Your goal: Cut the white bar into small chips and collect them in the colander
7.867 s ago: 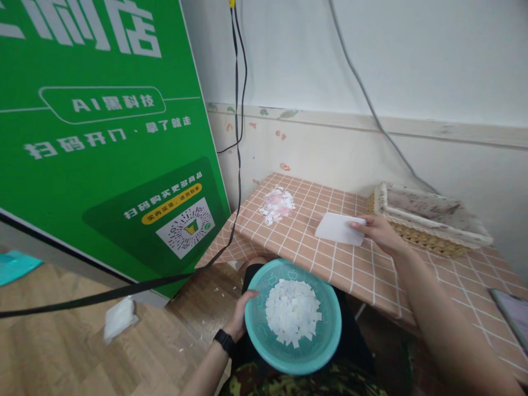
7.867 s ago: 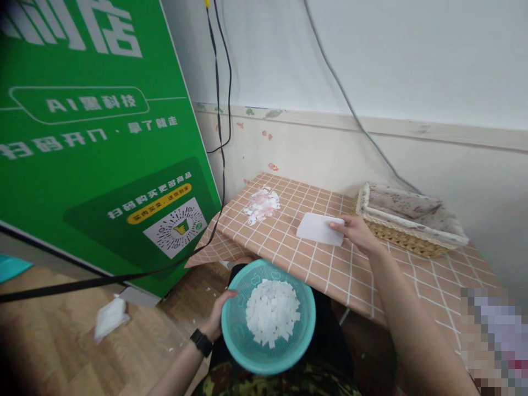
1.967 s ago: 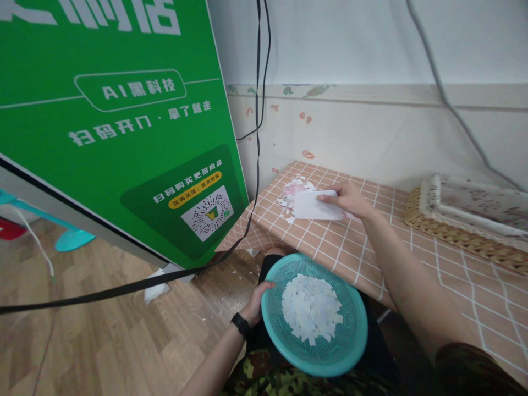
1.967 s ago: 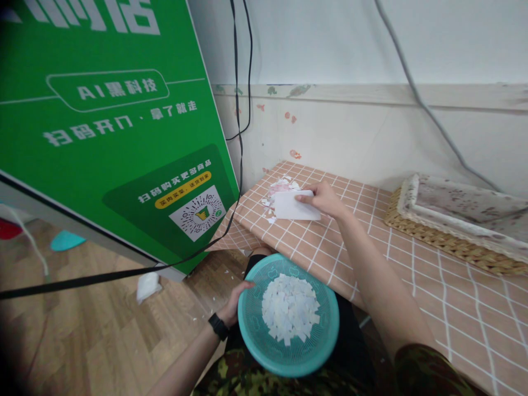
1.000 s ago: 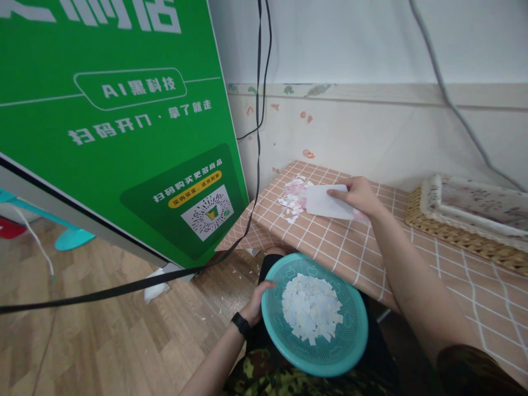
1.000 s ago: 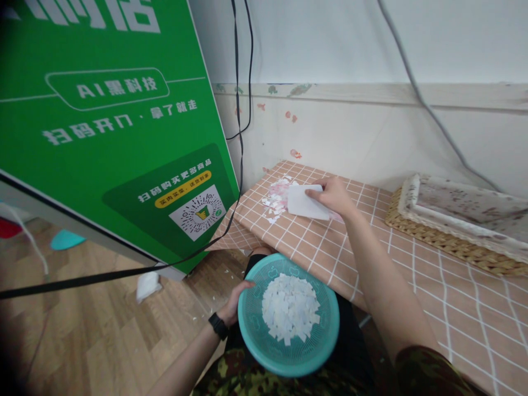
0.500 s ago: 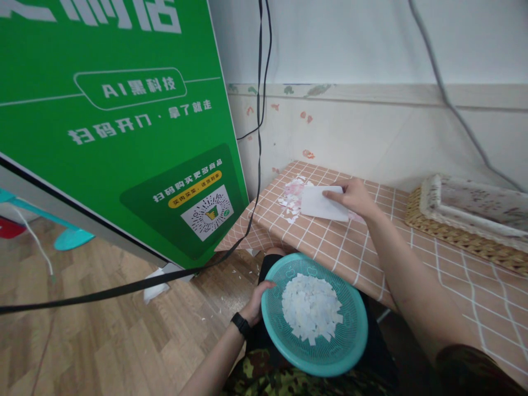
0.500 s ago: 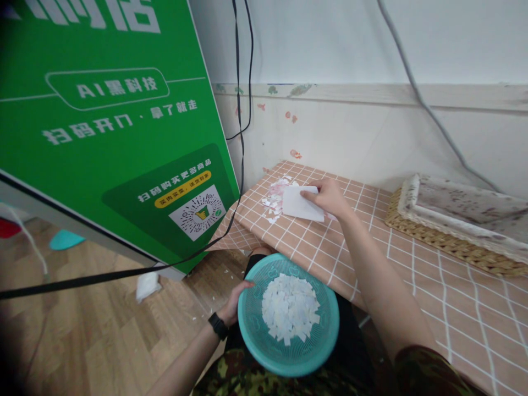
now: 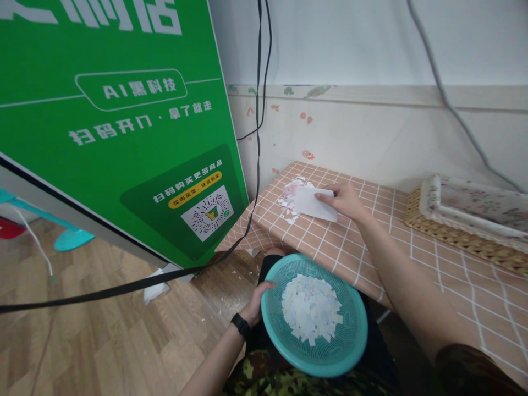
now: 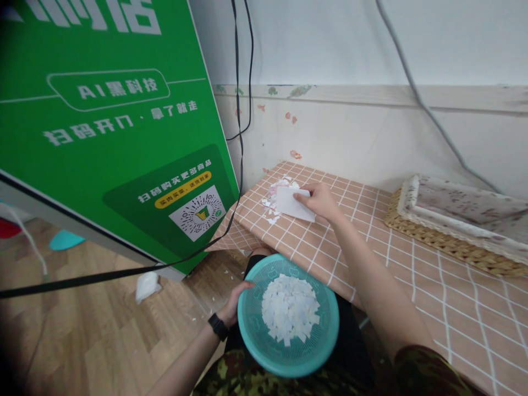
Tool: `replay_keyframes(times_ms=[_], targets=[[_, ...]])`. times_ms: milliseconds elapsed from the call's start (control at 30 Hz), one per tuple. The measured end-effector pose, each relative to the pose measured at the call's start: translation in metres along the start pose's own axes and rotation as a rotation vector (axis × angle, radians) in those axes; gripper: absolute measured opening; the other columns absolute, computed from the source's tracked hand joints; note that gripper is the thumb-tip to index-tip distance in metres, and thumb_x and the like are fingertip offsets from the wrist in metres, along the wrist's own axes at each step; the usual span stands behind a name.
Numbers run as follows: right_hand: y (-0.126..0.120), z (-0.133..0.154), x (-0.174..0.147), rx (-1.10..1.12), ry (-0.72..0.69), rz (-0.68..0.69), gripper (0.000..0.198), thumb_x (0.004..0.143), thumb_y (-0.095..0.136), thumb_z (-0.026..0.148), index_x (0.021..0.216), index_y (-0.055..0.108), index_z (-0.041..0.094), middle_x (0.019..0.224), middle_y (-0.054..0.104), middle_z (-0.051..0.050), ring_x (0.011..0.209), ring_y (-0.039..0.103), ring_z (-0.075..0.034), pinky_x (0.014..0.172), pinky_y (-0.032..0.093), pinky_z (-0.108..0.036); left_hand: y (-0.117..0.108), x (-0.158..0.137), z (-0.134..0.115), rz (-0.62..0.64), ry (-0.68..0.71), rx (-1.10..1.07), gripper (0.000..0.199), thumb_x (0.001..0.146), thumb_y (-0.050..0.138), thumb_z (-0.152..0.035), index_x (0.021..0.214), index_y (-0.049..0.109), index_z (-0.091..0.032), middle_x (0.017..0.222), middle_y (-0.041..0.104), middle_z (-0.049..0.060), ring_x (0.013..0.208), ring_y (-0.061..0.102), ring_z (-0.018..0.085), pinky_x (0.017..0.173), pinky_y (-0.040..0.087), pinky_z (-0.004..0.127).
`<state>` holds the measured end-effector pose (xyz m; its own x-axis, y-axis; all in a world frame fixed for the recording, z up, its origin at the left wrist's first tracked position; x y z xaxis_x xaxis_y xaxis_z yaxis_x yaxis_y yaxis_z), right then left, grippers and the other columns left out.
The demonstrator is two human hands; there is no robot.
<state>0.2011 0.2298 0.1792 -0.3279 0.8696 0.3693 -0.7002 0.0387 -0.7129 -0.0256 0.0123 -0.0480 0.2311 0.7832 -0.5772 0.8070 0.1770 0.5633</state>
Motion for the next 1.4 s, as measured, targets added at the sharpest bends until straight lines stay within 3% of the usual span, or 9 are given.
replay_keyframes(times_ms=[367,667,933,1133,1400], targets=[[0.009,-0.005,-0.002,0.118,0.051,0.013,0.038,0.071,0.06,0.046,0.078,0.073,0.012,0.064,0.064,-0.005,0.052,0.048,-0.012,0.045,0.031,-0.024,-0.004,0.002,0.003,0.011,0.001,-0.021,0.027,0.072,0.058,-0.036,0.079,0.067,-0.011,0.069,0.068,0.007,0.059,0.058,0.017,0.062,0.044,0.03],[0.002,-0.007,-0.001,0.067,0.032,-0.022,0.036,0.071,0.06,0.045,0.072,0.071,0.011,0.062,0.062,-0.005,0.052,0.048,-0.013,0.045,0.031,-0.025,-0.001,0.0,0.001,0.015,-0.018,-0.011,0.028,0.071,0.058,-0.037,0.079,0.067,-0.011,0.068,0.067,0.007,0.058,0.057,0.017,0.06,0.044,0.029],[0.015,-0.003,-0.003,0.118,0.012,0.016,0.036,0.073,0.058,0.045,0.078,0.073,0.013,0.069,0.066,-0.006,0.056,0.051,-0.014,0.047,0.033,-0.026,0.004,-0.003,-0.002,0.04,-0.002,-0.013,0.031,0.07,0.058,-0.039,0.082,0.067,-0.011,0.073,0.069,0.008,0.062,0.059,0.019,0.066,0.044,0.032],[0.017,-0.007,-0.002,0.119,0.011,0.026,0.035,0.071,0.06,0.045,0.075,0.073,0.013,0.066,0.066,-0.006,0.055,0.051,-0.014,0.046,0.033,-0.026,0.005,-0.004,-0.004,-0.006,-0.011,-0.017,0.027,0.07,0.058,-0.036,0.078,0.066,-0.012,0.069,0.067,0.006,0.058,0.057,0.018,0.062,0.043,0.032],[0.019,-0.008,-0.003,0.172,0.035,0.033,0.035,0.069,0.062,0.047,0.075,0.073,0.014,0.067,0.066,-0.005,0.055,0.05,-0.014,0.046,0.032,-0.025,0.004,-0.005,-0.002,0.024,-0.014,-0.013,0.03,0.072,0.056,-0.037,0.08,0.067,-0.01,0.07,0.068,0.008,0.058,0.057,0.018,0.061,0.043,0.03]])
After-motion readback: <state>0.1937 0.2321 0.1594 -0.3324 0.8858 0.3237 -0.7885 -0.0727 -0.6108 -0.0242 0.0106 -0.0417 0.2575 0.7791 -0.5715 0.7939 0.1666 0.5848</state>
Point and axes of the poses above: each hand's wrist, its own x-axis towards the middle knuckle, its own y-axis out of the palm, z = x × y, the point moved 2 cm from there along x, towards the middle knuckle
